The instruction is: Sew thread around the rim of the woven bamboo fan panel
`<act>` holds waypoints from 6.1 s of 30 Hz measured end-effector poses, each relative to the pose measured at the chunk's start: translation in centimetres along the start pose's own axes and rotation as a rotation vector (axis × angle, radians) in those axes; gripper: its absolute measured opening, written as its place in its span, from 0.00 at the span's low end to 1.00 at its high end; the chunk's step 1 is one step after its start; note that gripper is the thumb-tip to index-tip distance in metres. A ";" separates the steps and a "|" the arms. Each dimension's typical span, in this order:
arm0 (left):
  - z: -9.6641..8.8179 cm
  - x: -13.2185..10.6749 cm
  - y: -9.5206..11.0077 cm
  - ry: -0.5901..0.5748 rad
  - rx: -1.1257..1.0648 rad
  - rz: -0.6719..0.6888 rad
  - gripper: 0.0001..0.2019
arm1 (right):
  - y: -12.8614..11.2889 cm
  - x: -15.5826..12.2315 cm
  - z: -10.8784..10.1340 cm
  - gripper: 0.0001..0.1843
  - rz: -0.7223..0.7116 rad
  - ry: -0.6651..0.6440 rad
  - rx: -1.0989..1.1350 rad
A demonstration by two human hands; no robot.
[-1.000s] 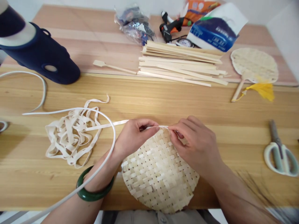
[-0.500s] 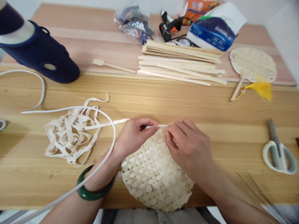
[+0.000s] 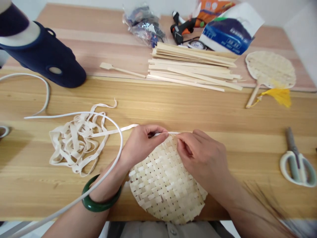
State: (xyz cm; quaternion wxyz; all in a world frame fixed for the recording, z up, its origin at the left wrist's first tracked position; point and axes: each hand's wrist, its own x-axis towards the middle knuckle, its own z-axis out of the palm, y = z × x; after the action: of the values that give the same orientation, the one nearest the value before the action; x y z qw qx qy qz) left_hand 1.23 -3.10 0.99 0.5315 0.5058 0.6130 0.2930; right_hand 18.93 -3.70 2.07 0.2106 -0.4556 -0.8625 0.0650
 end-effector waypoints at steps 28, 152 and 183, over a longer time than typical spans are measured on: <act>-0.5 -0.4 0.5 0.014 -0.032 -0.011 0.09 | -0.7 0.4 -0.6 0.06 0.041 0.090 -0.074; -1.2 -0.9 -0.2 -0.119 -0.191 0.045 0.13 | 2.5 2.9 0.2 0.11 0.825 -0.420 1.330; -1.6 -1.0 0.4 -0.071 -0.185 0.029 0.12 | 3.8 2.6 2.0 0.07 0.893 -0.508 1.723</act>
State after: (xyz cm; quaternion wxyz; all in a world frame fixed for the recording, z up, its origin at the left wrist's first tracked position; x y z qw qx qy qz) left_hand -0.26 -3.65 2.09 0.5930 0.4734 0.5569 0.3377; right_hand 19.65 0.78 -0.09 0.2348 -0.4023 -0.2908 0.8357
